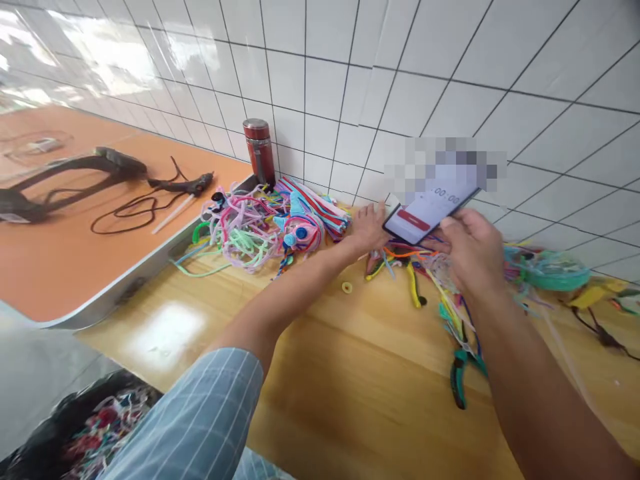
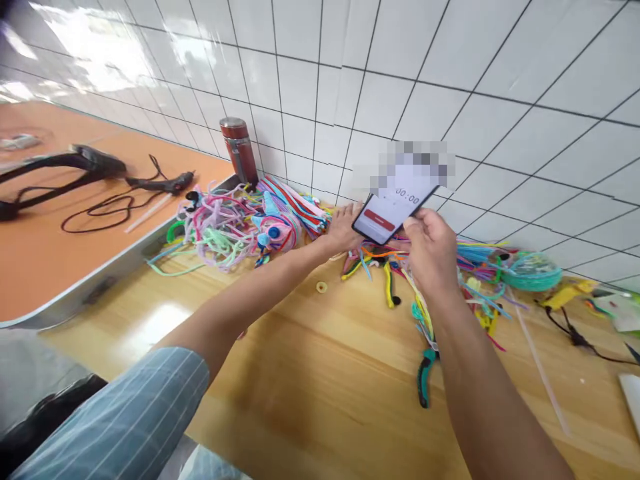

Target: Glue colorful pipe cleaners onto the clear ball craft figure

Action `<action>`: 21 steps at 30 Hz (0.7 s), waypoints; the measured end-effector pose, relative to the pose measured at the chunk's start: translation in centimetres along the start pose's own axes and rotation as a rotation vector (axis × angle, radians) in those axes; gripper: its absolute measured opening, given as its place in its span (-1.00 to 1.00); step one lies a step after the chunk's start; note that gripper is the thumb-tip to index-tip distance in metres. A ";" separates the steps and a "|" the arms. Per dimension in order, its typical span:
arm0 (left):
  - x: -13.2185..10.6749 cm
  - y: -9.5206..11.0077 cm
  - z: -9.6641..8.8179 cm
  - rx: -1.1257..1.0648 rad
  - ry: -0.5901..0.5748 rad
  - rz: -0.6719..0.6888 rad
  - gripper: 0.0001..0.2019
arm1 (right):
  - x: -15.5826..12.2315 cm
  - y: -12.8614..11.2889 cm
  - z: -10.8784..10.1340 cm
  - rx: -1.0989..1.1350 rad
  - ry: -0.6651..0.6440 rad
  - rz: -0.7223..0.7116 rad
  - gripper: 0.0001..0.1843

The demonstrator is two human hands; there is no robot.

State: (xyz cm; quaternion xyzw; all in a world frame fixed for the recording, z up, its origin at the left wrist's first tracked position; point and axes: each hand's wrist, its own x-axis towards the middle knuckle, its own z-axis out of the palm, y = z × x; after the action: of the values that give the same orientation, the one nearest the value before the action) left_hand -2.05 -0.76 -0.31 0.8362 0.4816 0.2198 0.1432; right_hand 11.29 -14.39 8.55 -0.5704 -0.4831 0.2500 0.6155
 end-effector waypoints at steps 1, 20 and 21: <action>-0.5 -0.8 -0.4 0.045 -0.010 -0.024 -0.29 | 1.4 0.3 1.2 0.014 -0.008 -0.011 -0.79; -1.5 -6.2 -1.8 0.366 -0.256 -0.344 -0.18 | 11.9 11.6 15.5 -0.385 -0.023 -0.048 -0.77; -1.3 -6.3 -1.8 0.366 -0.261 -0.359 -0.17 | 12.0 11.8 15.7 -0.411 -0.021 -0.054 -0.76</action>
State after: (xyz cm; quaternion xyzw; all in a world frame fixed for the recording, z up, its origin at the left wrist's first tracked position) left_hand -8.21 1.27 -1.87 0.7706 0.6312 -0.0095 0.0873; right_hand 5.27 5.81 -0.76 -0.6681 -0.5453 0.1357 0.4877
